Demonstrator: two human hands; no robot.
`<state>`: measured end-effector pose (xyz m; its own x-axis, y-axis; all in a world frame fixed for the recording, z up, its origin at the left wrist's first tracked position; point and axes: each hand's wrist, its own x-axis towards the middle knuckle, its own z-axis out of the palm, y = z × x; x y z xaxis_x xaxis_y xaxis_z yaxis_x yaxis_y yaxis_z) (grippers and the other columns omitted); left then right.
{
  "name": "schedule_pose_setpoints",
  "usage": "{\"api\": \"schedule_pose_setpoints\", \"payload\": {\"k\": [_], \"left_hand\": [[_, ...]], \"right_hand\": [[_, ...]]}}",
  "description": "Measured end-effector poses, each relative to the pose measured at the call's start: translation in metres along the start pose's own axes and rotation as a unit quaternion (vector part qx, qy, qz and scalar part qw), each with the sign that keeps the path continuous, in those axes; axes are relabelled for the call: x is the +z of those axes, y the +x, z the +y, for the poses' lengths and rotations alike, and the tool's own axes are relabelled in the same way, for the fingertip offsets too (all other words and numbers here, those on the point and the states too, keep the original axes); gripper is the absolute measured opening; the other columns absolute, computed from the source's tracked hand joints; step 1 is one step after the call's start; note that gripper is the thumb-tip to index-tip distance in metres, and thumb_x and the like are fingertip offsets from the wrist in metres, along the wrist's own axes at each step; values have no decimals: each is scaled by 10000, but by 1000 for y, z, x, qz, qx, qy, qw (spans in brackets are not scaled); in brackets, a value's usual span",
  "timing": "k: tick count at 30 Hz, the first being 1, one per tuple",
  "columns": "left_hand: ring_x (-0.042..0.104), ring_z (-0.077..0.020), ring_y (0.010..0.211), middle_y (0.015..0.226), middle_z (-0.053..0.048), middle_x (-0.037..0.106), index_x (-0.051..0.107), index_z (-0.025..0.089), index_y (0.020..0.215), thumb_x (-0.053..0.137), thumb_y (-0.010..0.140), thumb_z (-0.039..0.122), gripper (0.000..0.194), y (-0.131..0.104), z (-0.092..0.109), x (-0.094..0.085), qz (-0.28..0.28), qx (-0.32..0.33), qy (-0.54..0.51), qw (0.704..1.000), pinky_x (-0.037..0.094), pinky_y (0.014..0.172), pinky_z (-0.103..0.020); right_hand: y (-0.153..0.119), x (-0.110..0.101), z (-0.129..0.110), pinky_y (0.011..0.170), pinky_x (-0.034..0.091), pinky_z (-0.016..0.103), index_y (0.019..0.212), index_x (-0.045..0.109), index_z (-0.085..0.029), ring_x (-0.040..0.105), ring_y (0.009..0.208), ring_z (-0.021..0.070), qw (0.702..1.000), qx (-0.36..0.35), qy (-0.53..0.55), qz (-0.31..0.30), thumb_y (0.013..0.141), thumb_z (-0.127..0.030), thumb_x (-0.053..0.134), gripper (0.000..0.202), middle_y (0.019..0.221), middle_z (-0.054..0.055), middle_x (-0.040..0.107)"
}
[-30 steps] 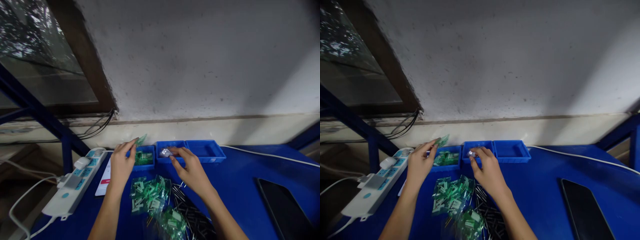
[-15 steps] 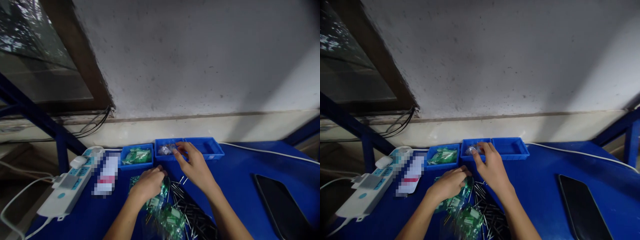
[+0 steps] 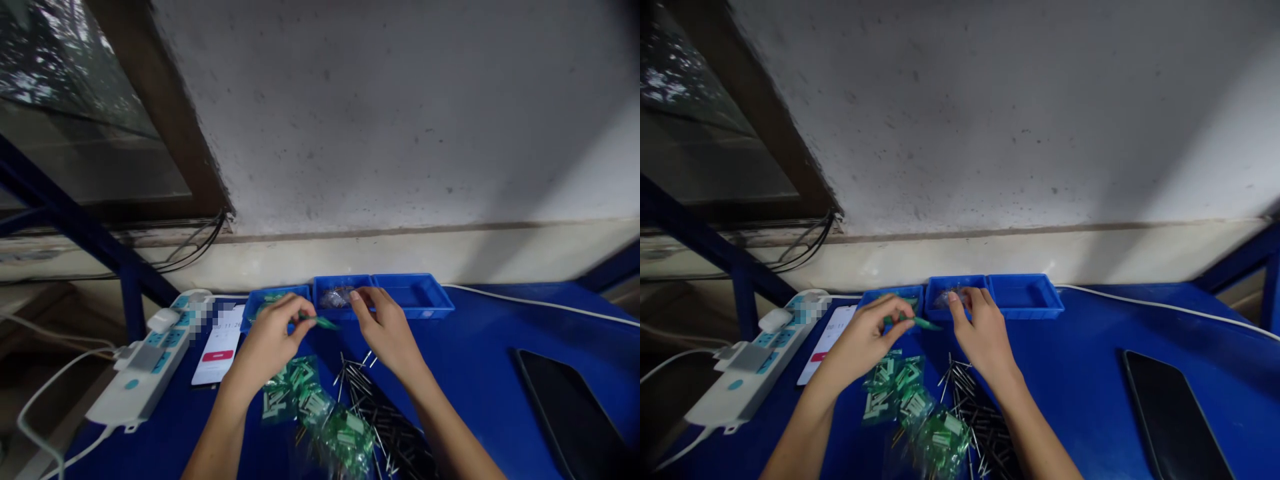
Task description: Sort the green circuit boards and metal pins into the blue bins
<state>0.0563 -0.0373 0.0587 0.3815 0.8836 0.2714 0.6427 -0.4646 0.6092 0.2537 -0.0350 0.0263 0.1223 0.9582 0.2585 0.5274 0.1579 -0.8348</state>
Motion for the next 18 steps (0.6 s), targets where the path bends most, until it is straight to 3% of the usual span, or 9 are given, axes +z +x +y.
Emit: {"api": "schedule_pose_setpoints", "payload": {"k": [2, 4, 6, 8, 10, 13, 15, 18], "left_hand": [[560, -129, 759, 869, -4, 577, 566, 208, 831, 516, 843, 137, 88, 0, 0, -6, 69, 19, -26, 997, 438, 640, -249], [566, -136, 836, 915, -15, 575, 572, 207, 851, 500, 853, 114, 118, -2, 0, -9, 119, 53, -42, 991, 457, 704, -262], [565, -144, 888, 943, -21, 573, 578, 211, 864, 497, 861, 107, 132, -3, 1, -9, 131, 89, -45, 986, 463, 762, -281], [562, -149, 926, 975, -25, 571, 585, 216, 868, 486, 874, 112, 143, -4, 3, -7, 106, 113, -41, 987, 460, 805, -296], [548, -160, 989, 1039, -32, 562, 596, 223, 875, 467, 890, 125, 162, -4, 4, -5, 76, 119, -45, 989, 453, 847, -313], [533, -182, 1037, 1113, -44, 553, 619, 233, 898, 474, 903, 199, 149, -3, 4, -5, 43, 59, -70, 995, 468, 809, -309], [568, -180, 946, 1052, -45, 590, 635, 232, 901, 497, 897, 292, 151, -3, 4, -6, 5, -6, -111, 994, 477, 730, -288], [587, -146, 702, 824, -48, 637, 649, 201, 866, 364, 933, 440, 378, -3, 4, -5, -20, -95, -234, 967, 452, 584, -252]], "right_hand": [[-2, 3, -3, 705, 455, 359, 873, 625, -184, 594, 796, 217, 997, 34, 60, -22, 847, -534, 456, 389, 847, 83, 631], [-5, 6, -8, 640, 465, 334, 856, 609, -184, 601, 712, 195, 977, 96, 171, -83, 839, -565, 448, 414, 757, 56, 612], [-9, 7, -15, 541, 442, 288, 839, 592, -183, 585, 614, 166, 931, 147, 289, -170, 831, -562, 473, 397, 685, 30, 581], [-11, 7, -20, 467, 382, 246, 802, 576, -184, 547, 547, 134, 890, 155, 367, -222, 811, -514, 540, 332, 647, 10, 551], [-12, 6, -22, 453, 346, 227, 783, 561, -187, 515, 535, 111, 890, 130, 388, -202, 792, -449, 592, 264, 650, -4, 534], [-11, 2, -23, 509, 376, 235, 783, 546, -202, 504, 592, 115, 944, 59, 310, -92, 803, -381, 580, 183, 683, -12, 536], [-12, -2, -24, 578, 409, 258, 816, 553, -214, 515, 649, 128, 973, -20, 229, -19, 826, -321, 549, 108, 727, -6, 553], [-15, -8, -26, 692, 438, 309, 889, 580, -237, 541, 779, 159, 979, -149, 139, 25, 836, -206, 508, 96, 849, 17, 574]]}}
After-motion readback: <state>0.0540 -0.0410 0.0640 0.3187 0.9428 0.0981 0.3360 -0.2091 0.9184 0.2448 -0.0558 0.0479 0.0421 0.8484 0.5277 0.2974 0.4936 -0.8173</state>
